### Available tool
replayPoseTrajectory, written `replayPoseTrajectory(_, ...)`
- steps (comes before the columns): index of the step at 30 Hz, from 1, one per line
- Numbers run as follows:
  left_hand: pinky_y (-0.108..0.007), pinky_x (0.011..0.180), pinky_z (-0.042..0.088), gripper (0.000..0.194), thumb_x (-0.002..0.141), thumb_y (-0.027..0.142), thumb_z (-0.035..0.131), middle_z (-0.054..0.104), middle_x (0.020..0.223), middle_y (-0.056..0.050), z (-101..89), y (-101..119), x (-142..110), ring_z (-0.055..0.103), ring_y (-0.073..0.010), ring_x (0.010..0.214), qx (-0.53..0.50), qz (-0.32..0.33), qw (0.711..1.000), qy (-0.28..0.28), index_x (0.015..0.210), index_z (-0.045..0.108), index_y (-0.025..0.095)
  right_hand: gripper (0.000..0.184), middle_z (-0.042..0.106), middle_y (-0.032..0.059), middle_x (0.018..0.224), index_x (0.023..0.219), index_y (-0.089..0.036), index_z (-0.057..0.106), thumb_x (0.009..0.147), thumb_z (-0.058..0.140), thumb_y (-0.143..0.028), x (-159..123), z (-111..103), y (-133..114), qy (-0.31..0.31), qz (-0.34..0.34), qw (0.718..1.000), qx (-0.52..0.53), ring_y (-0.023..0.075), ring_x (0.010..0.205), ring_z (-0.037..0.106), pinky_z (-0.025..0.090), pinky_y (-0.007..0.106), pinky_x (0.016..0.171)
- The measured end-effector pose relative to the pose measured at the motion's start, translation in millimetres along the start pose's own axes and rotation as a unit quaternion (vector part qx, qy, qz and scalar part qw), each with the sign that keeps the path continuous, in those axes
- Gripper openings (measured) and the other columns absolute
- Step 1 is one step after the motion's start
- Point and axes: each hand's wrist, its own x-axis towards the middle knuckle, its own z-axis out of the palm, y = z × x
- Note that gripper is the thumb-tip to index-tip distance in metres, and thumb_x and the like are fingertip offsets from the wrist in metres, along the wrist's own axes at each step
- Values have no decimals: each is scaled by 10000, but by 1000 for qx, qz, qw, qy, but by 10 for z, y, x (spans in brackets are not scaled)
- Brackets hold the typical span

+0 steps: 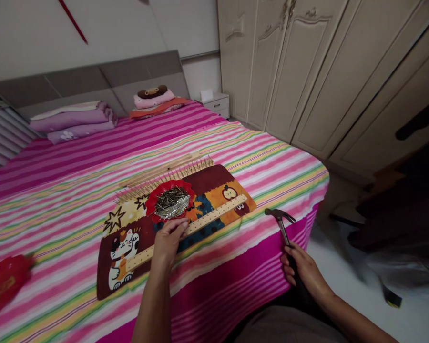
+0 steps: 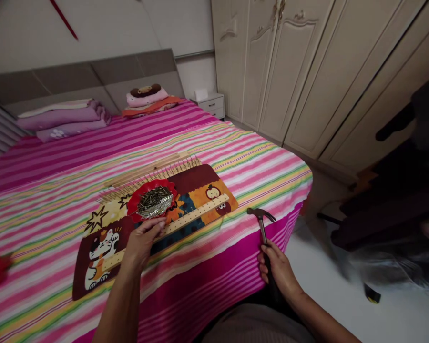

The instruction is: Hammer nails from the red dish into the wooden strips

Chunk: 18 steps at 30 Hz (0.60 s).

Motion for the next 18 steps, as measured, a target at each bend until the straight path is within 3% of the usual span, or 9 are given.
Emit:
replayPoseTrajectory(7,-275,583,515,428,545,429,712,656,675,-11,273,-278,159,605,-131,599,21,24,998,48,861,650,148,271,502,-94,498,906,-216,513,703,651,-331,-1,6,-10,2,5,1000,-1,53,314,380,274,121,274)
replayPoseTrajectory(12,-243,542,479,283,620,418,643,664,674,-15,327,-340,200,608,-137,608,110,78,989,66,759,625,171,233,498,-92,507,846,-216,510,695,652,-323,-9,14,-29,1,5,1000,-4,53,317,385,277,122,275)
replayPoseTrajectory(18,-270,641,483,236,655,406,621,678,700,-14,334,-365,201,618,-151,652,165,105,978,67,747,641,189,273,500,-93,502,859,-211,515,681,672,-346,-15,25,-9,14,-7,1000,-14,58,320,387,284,132,269)
